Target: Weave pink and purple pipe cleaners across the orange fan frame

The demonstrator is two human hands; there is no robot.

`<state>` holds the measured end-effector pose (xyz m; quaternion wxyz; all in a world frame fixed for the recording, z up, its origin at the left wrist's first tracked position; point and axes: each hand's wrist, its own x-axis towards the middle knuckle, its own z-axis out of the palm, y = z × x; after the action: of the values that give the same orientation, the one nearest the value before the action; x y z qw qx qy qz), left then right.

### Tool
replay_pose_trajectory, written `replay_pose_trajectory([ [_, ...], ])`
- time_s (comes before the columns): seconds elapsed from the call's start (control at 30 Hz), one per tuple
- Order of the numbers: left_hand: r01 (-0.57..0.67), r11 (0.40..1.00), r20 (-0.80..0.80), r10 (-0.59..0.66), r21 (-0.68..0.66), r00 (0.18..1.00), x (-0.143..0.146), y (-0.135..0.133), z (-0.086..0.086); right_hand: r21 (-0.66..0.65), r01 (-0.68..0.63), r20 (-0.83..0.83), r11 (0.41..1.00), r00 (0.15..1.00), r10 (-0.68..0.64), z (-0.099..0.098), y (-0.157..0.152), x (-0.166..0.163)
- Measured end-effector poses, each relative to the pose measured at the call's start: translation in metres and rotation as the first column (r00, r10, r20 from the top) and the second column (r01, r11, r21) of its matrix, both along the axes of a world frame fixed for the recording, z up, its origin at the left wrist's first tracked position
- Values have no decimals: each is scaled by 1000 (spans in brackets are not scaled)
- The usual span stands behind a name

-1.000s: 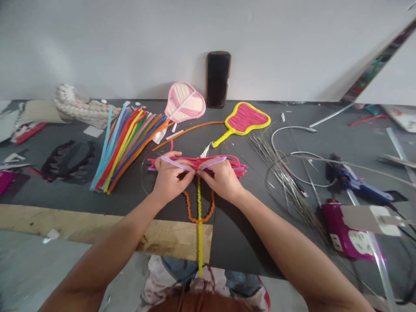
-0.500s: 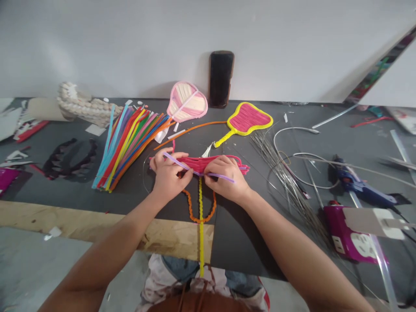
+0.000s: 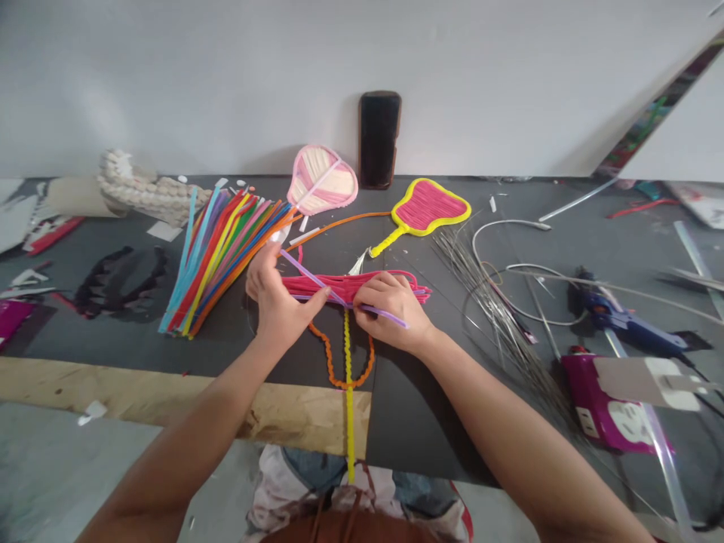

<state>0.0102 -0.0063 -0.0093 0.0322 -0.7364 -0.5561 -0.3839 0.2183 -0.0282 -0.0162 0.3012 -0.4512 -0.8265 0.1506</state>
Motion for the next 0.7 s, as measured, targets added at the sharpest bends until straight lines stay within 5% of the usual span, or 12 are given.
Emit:
replay_pose_trajectory([
  [0.17, 203, 948, -285, -130, 246, 950, 1, -8, 4, 8, -9, -4, 1000, 1000, 9, 1, 0, 0],
  [0.3, 452, 862, -422, -331, 228, 844, 9, -17, 2, 13, -3, -9, 1000, 1000, 4, 1, 0, 0],
  [0.7, 400, 915, -452, -340, 41, 825, 1, -9, -3, 80, -75, 89, 994, 994, 68, 3, 1, 11],
])
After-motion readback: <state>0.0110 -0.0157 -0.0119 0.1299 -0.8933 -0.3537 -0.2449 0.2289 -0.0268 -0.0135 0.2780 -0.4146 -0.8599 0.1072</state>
